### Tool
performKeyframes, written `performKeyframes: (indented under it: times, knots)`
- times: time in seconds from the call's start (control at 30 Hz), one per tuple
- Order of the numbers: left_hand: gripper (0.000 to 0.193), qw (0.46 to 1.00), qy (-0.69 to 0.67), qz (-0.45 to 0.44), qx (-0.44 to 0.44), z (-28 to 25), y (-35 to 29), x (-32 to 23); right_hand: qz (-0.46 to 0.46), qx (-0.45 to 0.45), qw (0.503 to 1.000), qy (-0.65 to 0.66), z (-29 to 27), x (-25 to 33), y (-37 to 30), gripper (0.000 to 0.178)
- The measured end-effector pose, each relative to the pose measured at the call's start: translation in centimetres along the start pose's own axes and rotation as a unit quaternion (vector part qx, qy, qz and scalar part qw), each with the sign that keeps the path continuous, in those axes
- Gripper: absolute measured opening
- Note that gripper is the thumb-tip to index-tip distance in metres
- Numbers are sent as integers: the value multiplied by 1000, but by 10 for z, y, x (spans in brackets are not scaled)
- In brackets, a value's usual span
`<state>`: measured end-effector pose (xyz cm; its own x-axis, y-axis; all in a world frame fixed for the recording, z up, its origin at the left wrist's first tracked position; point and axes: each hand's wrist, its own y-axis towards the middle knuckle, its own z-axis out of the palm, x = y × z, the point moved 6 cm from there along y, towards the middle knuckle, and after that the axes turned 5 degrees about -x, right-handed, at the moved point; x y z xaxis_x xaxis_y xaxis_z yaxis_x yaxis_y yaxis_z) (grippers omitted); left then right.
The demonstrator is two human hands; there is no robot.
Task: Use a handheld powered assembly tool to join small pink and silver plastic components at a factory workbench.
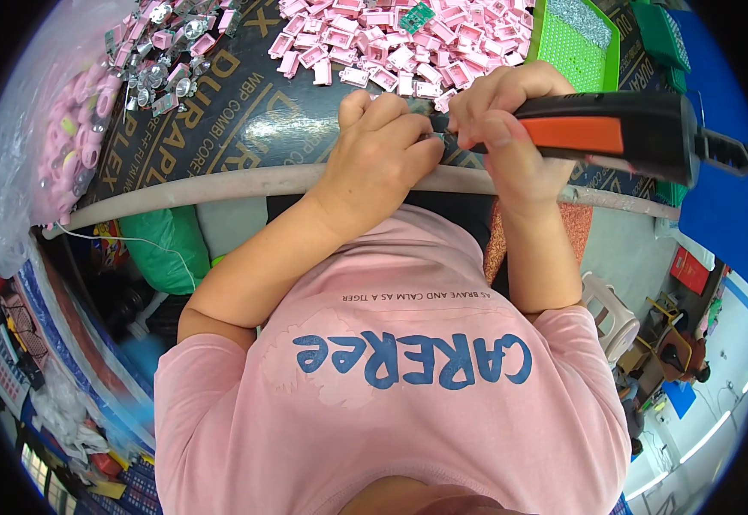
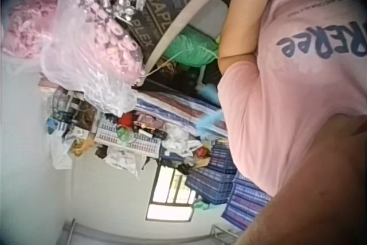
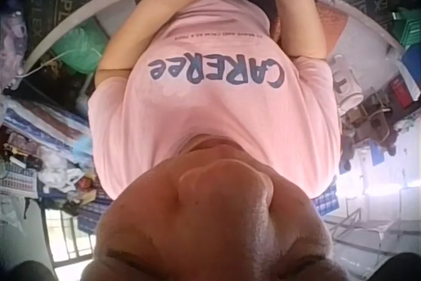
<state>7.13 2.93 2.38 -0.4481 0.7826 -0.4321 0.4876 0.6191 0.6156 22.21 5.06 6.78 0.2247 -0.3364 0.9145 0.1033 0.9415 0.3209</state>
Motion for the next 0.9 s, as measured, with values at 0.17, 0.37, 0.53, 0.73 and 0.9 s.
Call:
performKeyframes:
  times: [0.17,0.37,0.53,0.73,0.9]
  knots:
    - [11,998,-50,-19,23,-20,2,12,-28,68,992,104,-12,22,8,35]
    - [12,911,-148,-375,-85,-160,10,117,34,-93,970,-224,-76,36,-6,58]
    - [30,948,292,-111,-55,-203,14,150,159,52,746,-645,-92,52,-33,51]
    - [48,984,82,-109,111,-91,13,121,86,208,852,-473,-2,59,-17,26]
    - [35,983,49,-170,58,-78,11,113,-128,44,851,-507,32,8,35,31]
